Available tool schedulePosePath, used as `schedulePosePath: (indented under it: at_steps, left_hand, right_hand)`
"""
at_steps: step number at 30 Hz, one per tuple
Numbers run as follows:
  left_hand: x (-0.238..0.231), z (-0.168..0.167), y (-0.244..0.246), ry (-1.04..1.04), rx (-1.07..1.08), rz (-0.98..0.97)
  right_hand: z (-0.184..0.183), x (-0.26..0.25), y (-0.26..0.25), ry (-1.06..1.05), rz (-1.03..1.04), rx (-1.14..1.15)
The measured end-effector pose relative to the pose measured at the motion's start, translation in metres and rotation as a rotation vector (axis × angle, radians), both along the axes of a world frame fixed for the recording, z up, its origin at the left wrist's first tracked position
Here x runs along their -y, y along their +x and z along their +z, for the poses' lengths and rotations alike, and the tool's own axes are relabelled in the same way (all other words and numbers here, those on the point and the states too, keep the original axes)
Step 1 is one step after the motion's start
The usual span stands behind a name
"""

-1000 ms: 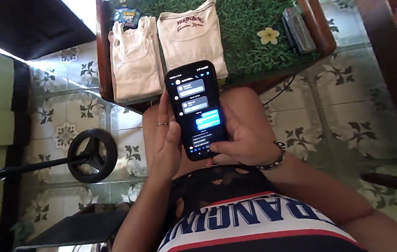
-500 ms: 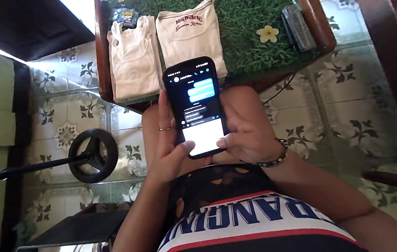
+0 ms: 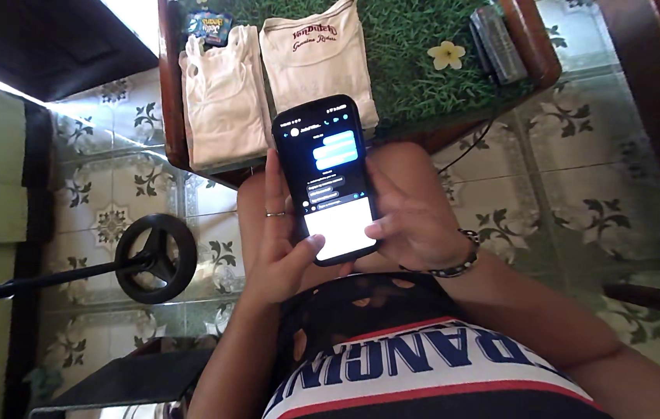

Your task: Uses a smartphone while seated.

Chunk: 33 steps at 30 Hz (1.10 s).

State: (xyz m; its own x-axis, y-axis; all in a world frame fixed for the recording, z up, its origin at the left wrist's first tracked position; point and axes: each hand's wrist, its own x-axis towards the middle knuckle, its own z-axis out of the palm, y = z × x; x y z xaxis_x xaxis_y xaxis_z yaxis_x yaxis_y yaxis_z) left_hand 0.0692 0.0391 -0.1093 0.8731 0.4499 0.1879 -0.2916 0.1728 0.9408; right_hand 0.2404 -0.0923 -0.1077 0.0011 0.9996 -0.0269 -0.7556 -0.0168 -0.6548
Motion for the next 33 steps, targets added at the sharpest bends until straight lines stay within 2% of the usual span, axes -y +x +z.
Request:
schedulePosePath:
  at_steps: [5, 8, 11, 14, 19, 24, 30, 33]
  left_hand:
    - [-0.001, 0.001, 0.005, -0.037, 0.012, 0.029]
    - [0.005, 0.002, 0.009, 0.0, -0.022, 0.092]
    - [0.01, -0.004, 0.011, 0.076, -0.053, 0.149]
    - [0.015, -0.008, 0.011, 0.107, -0.043, 0.176]
    - [0.012, -0.004, 0.013, 0.065, 0.002, 0.098]
    - [0.014, -0.005, 0.011, 0.157, -0.033, 0.101]
    - [0.011, -0.005, 0.009, 0.083, -0.049, 0.066]
    - [0.01, -0.005, 0.009, 0.114, -0.069, 0.056]
  right_hand:
    - [-0.007, -0.001, 0.002, -0.007, 0.004, -0.031]
    - [-0.009, -0.005, 0.0, -0.087, 0.077, -0.168]
    - [-0.015, -0.007, -0.002, -0.08, 0.134, -0.275]
    - [-0.019, -0.005, -0.001, -0.034, 0.155, -0.295]
    - [-0.022, -0.003, 0.001, 0.067, 0.204, -0.314]
    - [-0.018, 0.002, 0.002, 0.019, 0.183, -0.274]
    - [-0.015, 0.002, 0.003, -0.013, 0.205, -0.254]
    - [-0.016, 0.001, 0.005, -0.025, 0.221, -0.265]
